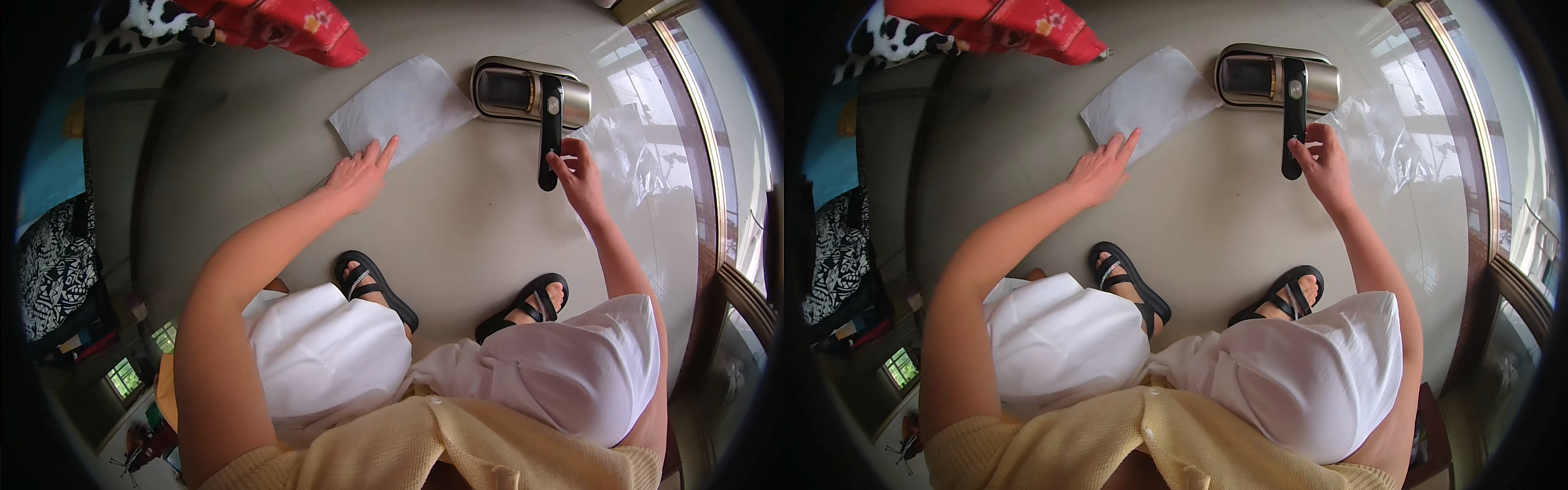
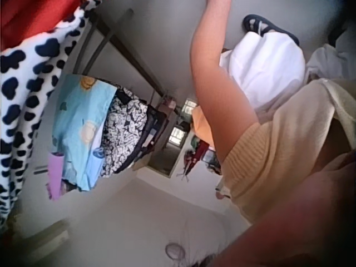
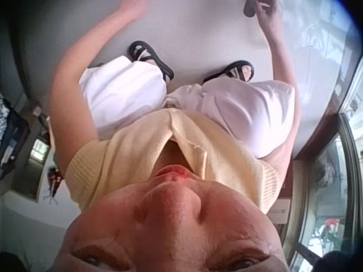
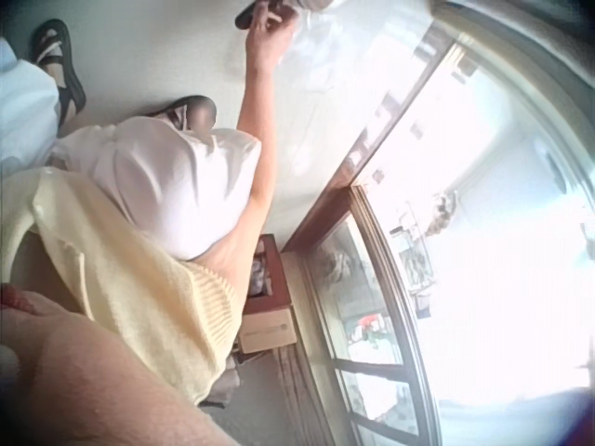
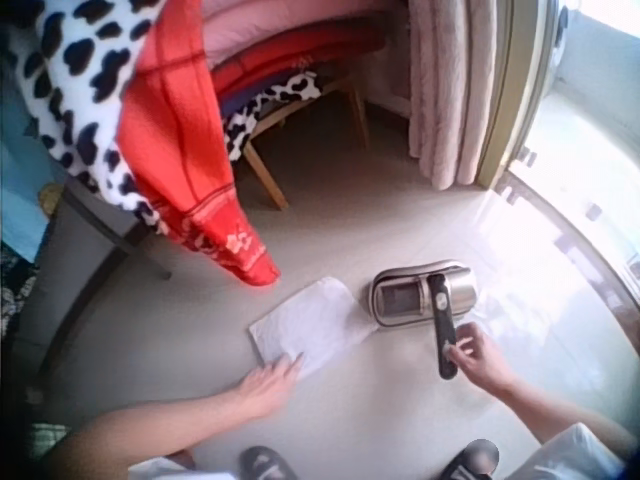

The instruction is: The person unpacks a small cylindrical filter component from a plastic bag and places it into a silver and black electric kettle. The person then secures the filter into the kettle's base and lifts the kettle to inspect the assembly.

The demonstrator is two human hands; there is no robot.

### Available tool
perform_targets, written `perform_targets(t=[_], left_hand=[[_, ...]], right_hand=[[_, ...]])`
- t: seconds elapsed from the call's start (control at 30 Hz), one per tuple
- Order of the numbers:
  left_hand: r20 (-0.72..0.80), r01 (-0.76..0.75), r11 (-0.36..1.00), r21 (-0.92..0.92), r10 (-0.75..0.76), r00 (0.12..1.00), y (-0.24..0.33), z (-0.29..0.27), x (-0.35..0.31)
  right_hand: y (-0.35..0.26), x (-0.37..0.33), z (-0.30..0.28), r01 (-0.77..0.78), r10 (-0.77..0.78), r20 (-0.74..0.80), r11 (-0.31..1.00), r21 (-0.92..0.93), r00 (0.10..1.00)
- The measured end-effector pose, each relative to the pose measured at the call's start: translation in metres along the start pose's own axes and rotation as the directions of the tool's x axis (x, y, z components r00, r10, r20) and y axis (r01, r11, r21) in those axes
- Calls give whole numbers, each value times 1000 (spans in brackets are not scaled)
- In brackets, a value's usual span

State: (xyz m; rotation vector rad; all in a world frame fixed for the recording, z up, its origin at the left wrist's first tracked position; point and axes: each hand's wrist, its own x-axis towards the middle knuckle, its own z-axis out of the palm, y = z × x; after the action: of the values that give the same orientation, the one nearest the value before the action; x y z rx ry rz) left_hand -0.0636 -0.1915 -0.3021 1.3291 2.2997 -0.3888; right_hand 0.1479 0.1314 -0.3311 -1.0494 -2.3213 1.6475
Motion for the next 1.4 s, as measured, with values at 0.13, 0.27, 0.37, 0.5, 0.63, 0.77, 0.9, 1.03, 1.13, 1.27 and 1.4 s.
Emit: perform_targets(t=[0.13, 0.27, 0.37, 0.5, 0.63, 0.77, 0.9, 1.03, 1.13, 1.27, 1.4], left_hand=[[129, -261, 965, -8, 260, 957, 12, 9, -11], [261, -496, 866, -55, 492, 830, 43, -18, 11], [173, -368, 910, -189, 400, 900, 80, -40, 53], [-239, -54, 598, -800, -234, 942, 126, -16, 102], [177, 25, -325, -945, -448, 876, 144, -4, 120], [84, 8, -157, -988, -487, 869, 132, 22, 104], [-20, -315, -273, -909, -726, 687, 136, -2, 101], [-301, -432, 71, -899, -817, 492, 134, -23, 93], [-443, -387, 270, -882, -759, 478, 140, -30, 88], [-841, -384, 789, -480, -290, 457, 133, -56, 78], [-812, -427, 811, -399, -96, 576, 118, -52, 82]], right_hand=[[8, 15, -2, -190, 157, 216, 972, 140, 964], [-7, 29, 0, -455, 300, 398, 804, 383, 867], [-6, 43, 12, -467, 283, 390, 698, 543, 876], [-6, 55, 19, -497, 309, 393, 628, 599, 866], [-16, 62, 12, -488, 359, 333, 696, 527, 872], [-32, 36, 7, -438, 340, 281, 770, 465, 897], [-43, 8, -13, -439, 305, 323, 720, 537, 896], [-52, 2, -12, -504, 337, 384, 681, 531, 860], [-47, -3, -19, -512, 326, 412, 692, 509, 851], [-55, -6, -22, -489, 319, 392, 721, 491, 863], [-57, -6, -24, -436, 281, 380, 793, 425, 881]])
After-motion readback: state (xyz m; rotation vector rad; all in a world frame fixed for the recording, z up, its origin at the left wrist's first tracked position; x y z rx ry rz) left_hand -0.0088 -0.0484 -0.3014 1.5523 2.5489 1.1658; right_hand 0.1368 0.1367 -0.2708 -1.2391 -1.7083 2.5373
